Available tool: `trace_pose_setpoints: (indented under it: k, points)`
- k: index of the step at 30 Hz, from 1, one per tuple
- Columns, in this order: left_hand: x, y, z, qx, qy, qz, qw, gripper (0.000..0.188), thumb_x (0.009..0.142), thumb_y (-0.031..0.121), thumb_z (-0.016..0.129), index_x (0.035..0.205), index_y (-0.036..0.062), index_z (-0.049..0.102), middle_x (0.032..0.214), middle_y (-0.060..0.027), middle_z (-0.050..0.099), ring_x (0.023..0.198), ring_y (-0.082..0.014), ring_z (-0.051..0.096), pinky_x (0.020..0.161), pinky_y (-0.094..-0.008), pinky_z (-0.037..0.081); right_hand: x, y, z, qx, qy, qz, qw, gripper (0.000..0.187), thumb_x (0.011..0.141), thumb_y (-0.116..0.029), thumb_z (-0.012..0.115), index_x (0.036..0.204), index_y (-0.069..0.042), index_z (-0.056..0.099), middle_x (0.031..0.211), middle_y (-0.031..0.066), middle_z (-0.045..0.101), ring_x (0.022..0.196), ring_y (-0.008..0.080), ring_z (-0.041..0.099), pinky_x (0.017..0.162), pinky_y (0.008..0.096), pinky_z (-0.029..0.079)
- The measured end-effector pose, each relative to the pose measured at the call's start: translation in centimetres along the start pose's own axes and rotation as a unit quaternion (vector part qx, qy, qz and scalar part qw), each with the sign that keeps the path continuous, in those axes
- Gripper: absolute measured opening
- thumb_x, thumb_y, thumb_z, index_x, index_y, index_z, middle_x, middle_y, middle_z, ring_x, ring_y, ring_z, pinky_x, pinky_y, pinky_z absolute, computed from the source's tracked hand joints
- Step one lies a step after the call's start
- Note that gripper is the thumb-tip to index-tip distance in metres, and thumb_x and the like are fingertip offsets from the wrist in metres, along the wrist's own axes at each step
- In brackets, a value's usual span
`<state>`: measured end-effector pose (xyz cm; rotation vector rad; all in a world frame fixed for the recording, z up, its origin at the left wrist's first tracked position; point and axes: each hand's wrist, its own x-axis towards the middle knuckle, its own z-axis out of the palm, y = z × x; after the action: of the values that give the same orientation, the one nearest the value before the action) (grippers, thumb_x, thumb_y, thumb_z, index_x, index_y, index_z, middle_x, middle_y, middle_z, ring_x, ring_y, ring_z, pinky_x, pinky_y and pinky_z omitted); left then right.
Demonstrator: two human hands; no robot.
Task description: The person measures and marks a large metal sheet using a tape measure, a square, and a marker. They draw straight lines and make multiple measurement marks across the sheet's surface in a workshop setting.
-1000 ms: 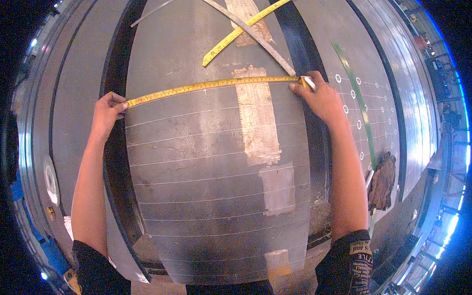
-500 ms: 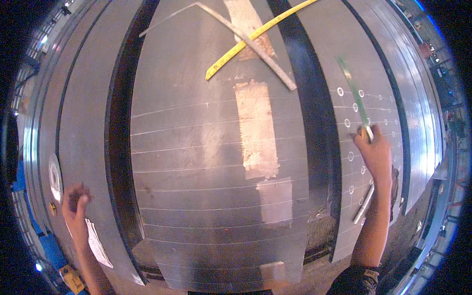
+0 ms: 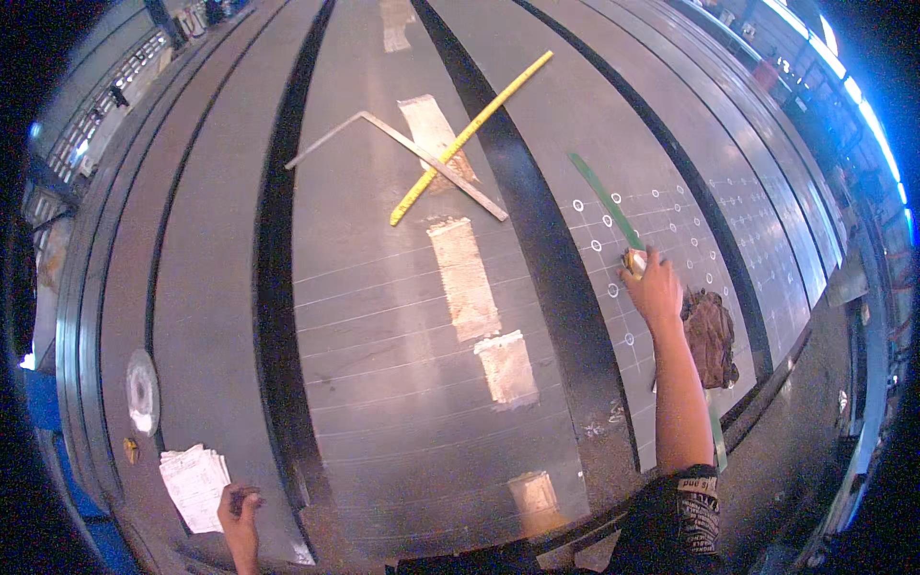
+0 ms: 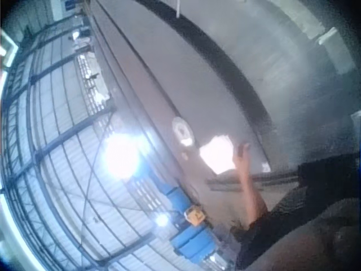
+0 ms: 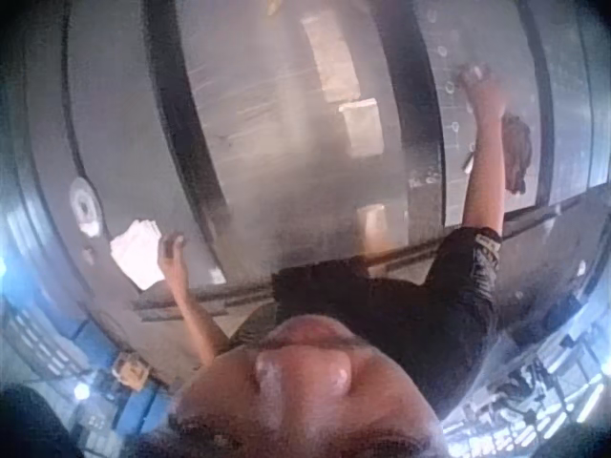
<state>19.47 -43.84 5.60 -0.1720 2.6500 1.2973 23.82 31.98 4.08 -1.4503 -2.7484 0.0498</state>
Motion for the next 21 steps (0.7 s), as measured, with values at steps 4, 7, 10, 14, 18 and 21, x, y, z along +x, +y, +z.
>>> trace_pose_setpoints:
  k: [4,7,10,14,18,21]
  points:
    - [-4.1,0.3,-1.7,-0.053,-0.016,-0.016,0.998,0.020,0.090,0.007,0.067,0.108,-0.0027,0.065,0.093,-0.0085,0.068,0.085,-0.0160,0.065,0.078,-0.0299,0.054,-9.5,-0.2,-1.1,0.046,0.008,-0.090,0.995,0.067,0.084,-0.047,0.073,0.133,-0.004,0.054,0.118,0.0265,0.065,0.106,0.0455,0.065,0.091,0.0534,0.052]
    - [-7.0,-1.5,-4.9,-0.060,-0.026,-0.015,0.998,0.022,0.090,0.008,0.068,0.108,-0.0047,0.066,0.097,-0.0142,0.072,0.089,-0.0173,0.068,0.079,-0.0312,0.055,-19.0,-2.1,-3.1,0.103,-0.036,-0.116,0.987,0.055,0.085,-0.043,0.073,0.120,-0.001,0.063,0.115,0.0264,0.066,0.106,0.0439,0.065,0.090,0.0509,0.052]
    - [-9.9,-5.9,-7.7,-0.080,0.008,-0.004,0.997,0.024,0.091,0.011,0.068,0.109,-0.0048,0.066,0.096,-0.0137,0.071,0.085,-0.0168,0.068,0.078,-0.0303,0.054,-25.0,-1.7,-2.2,0.118,-0.082,-0.154,0.978,0.049,0.084,-0.041,0.074,0.110,0.000,0.068,0.106,0.0271,0.068,0.102,0.0431,0.066,0.088,0.0495,0.053]
    - [-14.3,-12.3,-10.9,-0.070,0.093,-0.007,0.993,0.024,0.092,0.013,0.067,0.108,-0.0056,0.066,0.090,-0.0104,0.070,0.082,-0.0178,0.066,0.075,-0.0313,0.053,-26.4,-3.8,-3.0,0.123,-0.100,-0.198,0.967,0.044,0.083,-0.040,0.075,0.102,0.000,0.071,0.093,0.0272,0.070,0.094,0.0437,0.068,0.083,0.0483,0.054]
    - [-18.8,-19.4,-11.4,-0.074,0.157,-0.081,0.982,0.019,0.093,0.013,0.067,0.103,-0.0030,0.067,0.093,-0.0083,0.067,0.083,-0.0157,0.062,0.078,-0.0311,0.050,-23.3,-6.3,-2.3,0.108,-0.078,-0.232,0.963,0.042,0.082,-0.041,0.073,0.097,-0.002,0.071,0.092,0.0251,0.071,0.089,0.0432,0.069,0.080,0.0509,0.055]
    - [-21.1,-26.1,-8.8,-0.056,0.189,-0.122,0.973,0.022,0.092,0.019,0.069,0.101,-0.0022,0.068,0.089,-0.0081,0.067,0.079,-0.0170,0.062,0.070,-0.0344,0.050,-21.2,-7.6,-2.6,0.118,-0.103,-0.205,0.966,0.040,0.083,-0.041,0.073,0.097,-0.003,0.072,0.092,0.0244,0.071,0.089,0.0422,0.069,0.080,0.0510,0.055]
